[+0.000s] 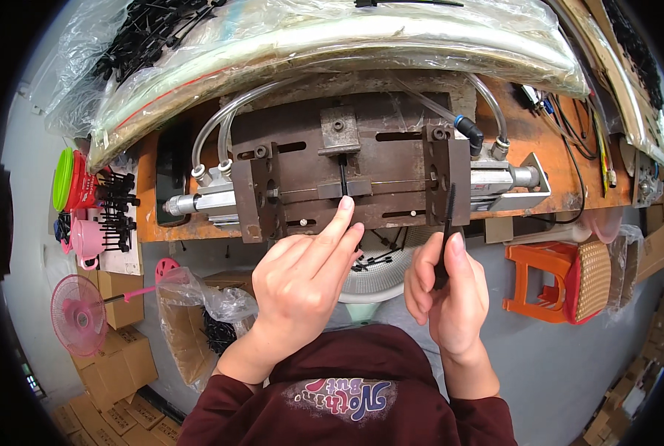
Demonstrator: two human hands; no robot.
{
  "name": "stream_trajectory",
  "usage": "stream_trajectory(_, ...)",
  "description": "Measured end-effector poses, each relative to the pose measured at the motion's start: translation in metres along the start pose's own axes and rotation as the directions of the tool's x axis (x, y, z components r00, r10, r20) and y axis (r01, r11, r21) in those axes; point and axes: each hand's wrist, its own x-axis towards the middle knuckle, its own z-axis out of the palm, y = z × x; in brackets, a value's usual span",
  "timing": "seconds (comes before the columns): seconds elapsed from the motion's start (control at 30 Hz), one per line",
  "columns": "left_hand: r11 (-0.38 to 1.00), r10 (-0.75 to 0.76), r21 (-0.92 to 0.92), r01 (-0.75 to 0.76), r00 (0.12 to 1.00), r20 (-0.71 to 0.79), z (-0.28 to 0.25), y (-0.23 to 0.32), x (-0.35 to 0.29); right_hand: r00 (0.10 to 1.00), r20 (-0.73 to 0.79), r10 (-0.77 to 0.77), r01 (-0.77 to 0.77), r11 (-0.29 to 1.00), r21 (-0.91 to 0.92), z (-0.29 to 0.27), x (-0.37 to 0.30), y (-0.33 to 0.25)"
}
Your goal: Assembling plastic connector components using a bench-mounted pneumatic press.
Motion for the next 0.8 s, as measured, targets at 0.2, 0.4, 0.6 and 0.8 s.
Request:
stream_trajectory(0.2, 1.000, -0.006, 0.004, 0.006, 0.999, 0.040, -0.002, -0.003, 0.006, 0.987, -0.029, -0.160, 0.147, 0.956, -0.255, 0.009, -0.009, -0.009)
stream_trajectory(0.4, 1.000, -0.018, -0.005, 0.018, 0.998, 0.052, -0.005, -0.003, 0.006, 0.950, 0.064, -0.306, 0.295, 0.810, -0.507, 0.001, -0.010, -0.015)
stream_trajectory(0.6, 0.861, 0.107, -0.489, -0.137, 0.990, -0.090, -0.025, 0.005, 0.002, 0.995, 0.012, -0.103, 0.103, 0.961, -0.257, 0.007, -0.003, -0.014)
stream_trajectory(0.8, 0.888, 0.037, -0.457, -0.045, 0.999, -0.026, -0.042, 0.005, 0.003, 0.990, 0.099, -0.104, 0.130, 0.944, -0.304, 0.026, 0.014, -0.027)
